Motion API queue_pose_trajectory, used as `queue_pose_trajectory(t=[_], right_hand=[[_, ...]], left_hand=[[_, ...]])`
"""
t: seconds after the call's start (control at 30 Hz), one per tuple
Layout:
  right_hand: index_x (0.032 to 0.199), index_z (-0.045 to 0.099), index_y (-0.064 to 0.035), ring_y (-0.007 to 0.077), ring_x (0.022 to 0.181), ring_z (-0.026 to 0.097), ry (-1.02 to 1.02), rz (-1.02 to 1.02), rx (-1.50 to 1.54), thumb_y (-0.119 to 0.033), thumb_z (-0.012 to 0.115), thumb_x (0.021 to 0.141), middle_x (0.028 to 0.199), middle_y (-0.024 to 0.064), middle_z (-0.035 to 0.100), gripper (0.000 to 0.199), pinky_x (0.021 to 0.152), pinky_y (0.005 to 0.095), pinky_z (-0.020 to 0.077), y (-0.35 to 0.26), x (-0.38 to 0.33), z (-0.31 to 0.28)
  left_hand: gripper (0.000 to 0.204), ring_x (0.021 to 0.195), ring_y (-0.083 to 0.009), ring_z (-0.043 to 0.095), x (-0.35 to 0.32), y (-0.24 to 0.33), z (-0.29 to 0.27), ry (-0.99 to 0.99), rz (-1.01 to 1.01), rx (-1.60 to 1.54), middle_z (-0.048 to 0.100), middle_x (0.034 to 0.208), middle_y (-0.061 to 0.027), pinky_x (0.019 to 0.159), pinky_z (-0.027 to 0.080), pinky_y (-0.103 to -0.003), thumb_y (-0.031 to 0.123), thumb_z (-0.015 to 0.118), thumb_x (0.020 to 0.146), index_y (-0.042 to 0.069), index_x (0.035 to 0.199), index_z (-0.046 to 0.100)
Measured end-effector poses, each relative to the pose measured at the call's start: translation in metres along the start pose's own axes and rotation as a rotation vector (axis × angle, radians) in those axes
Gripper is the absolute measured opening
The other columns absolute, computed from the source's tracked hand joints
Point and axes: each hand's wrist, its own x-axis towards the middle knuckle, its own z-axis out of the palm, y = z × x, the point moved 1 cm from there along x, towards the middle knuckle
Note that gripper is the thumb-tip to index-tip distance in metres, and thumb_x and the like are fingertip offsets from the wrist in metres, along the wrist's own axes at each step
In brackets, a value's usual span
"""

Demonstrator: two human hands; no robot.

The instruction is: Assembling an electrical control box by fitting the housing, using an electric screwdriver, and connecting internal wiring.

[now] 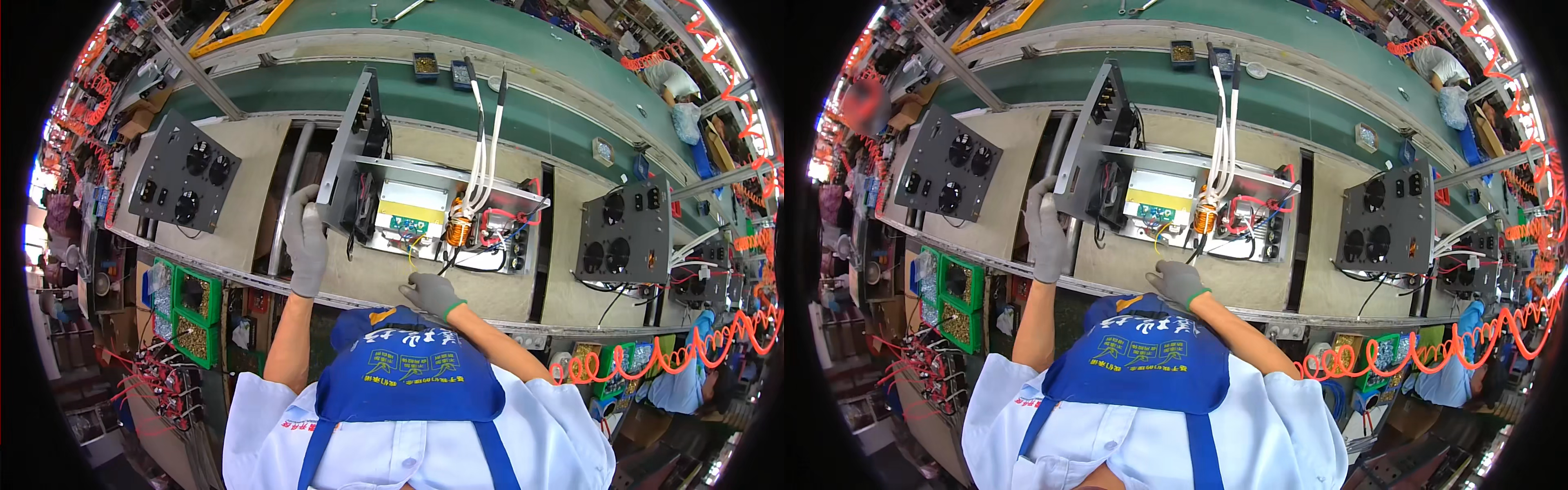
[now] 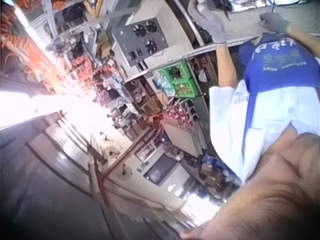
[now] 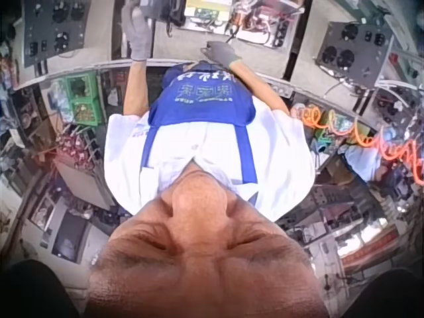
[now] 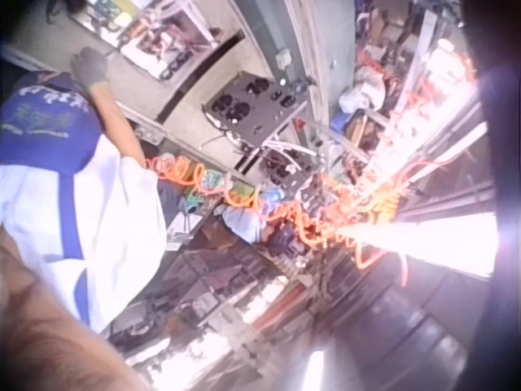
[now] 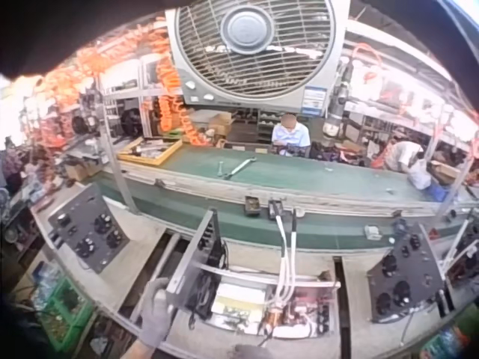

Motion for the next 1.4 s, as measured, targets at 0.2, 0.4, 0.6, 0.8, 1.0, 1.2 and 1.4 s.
queue_pose_trajectory(t=[0.2, 0.4, 0.6, 0.8, 1.0, 1.2, 1.4], right_hand=[[0.104, 0.068, -0.0062, 0.036, 0.094, 0.068, -0.026, 0.204, 0.143, -0.047, 0.057, 0.089, 0.098, 0.0184, 0.071, 0.045, 0.083, 0.0455, 0.0515, 0.061, -0.048, -0.008], [0.105, 0.069, -0.0062, 0.0375, 0.099, 0.066, 0.033, 0.505, 0.123, -0.041, 0.056, 0.088, 0.102, 0.0195, 0.071, 0.041, 0.089, 0.0456, 0.051, 0.136, -0.089, 0.019], [0.104, 0.069, -0.0014, 0.0403, 0.098, 0.066, 0.075, 0.577, 0.175, -0.033, 0.055, 0.088, 0.104, 0.024, 0.069, 0.038, 0.09, 0.0482, 0.0508, 0.165, -0.083, 0.057], [0.112, 0.062, 0.0023, 0.0415, 0.11, 0.06, 0.154, 0.794, 0.082, -0.034, 0.059, 0.087, 0.123, 0.0263, 0.057, 0.045, 0.091, 0.0479, 0.0516, 0.143, -0.061, 0.062], [0.147, 0.03, 0.0053, 0.0403, 0.143, 0.029, 0.085, 0.991, 0.021, -0.039, 0.063, 0.084, 0.156, 0.0254, 0.023, 0.084, 0.111, 0.0497, 0.0361, 0.121, -0.047, 0.089], [0.152, 0.016, 0.0067, 0.0407, 0.149, 0.014, 0.049, 1.114, 0.027, -0.042, 0.066, 0.082, 0.161, 0.0263, 0.009, 0.099, 0.116, 0.0505, 0.0267, 0.112, -0.027, 0.094], [0.152, 0.015, 0.0064, 0.0394, 0.15, 0.013, 0.068, 1.166, 0.066, -0.048, 0.069, 0.08, 0.162, 0.0251, 0.008, 0.105, 0.117, 0.0484, 0.0272, 0.096, -0.024, 0.075]], left_hand=[[0.034, 0.112, -0.0232, 0.056, 0.029, 0.035, 0.011, -0.106, 0.298, 0.002, 0.056, 0.128, -0.0152, 0.097, 0.044, -0.035, 0.015, 0.049, 0.092, -0.002, 0.121, 0.057], [0.024, 0.121, -0.0377, 0.054, 0.037, 0.04, 0.02, -0.378, 0.542, 0.156, 0.068, 0.107, -0.0134, 0.109, 0.035, -0.051, 0.017, 0.057, 0.084, 0.001, 0.098, 0.068], [0.022, 0.124, -0.0388, 0.051, 0.039, 0.053, 0.019, -0.535, 0.571, 0.238, 0.069, 0.102, -0.0122, 0.114, 0.026, -0.058, 0.015, 0.059, 0.076, 0.002, 0.092, 0.068], [0.021, 0.118, -0.0377, 0.054, 0.044, 0.051, 0.02, -0.603, 0.628, 0.213, 0.07, 0.098, -0.0085, 0.114, 0.027, -0.057, 0.012, 0.061, 0.072, 0.005, 0.089, 0.069], [0.022, 0.109, -0.034, 0.058, 0.052, 0.04, 0.02, -0.649, 0.69, 0.17, 0.069, 0.095, -0.0055, 0.114, 0.027, -0.057, 0.019, 0.06, 0.072, 0.007, 0.087, 0.07], [0.016, 0.103, -0.0311, 0.059, 0.058, 0.012, 0.021, -0.67, 0.749, 0.073, 0.069, 0.094, -0.0047, 0.112, 0.028, -0.059, 0.02, 0.06, 0.077, 0.009, 0.083, 0.068], [0.012, 0.099, -0.0274, 0.06, 0.06, -0.003, 0.026, -0.67, 0.799, -0.011, 0.068, 0.091, -0.0041, 0.113, 0.027, -0.057, 0.013, 0.06, 0.074, 0.01, 0.083, 0.067]])
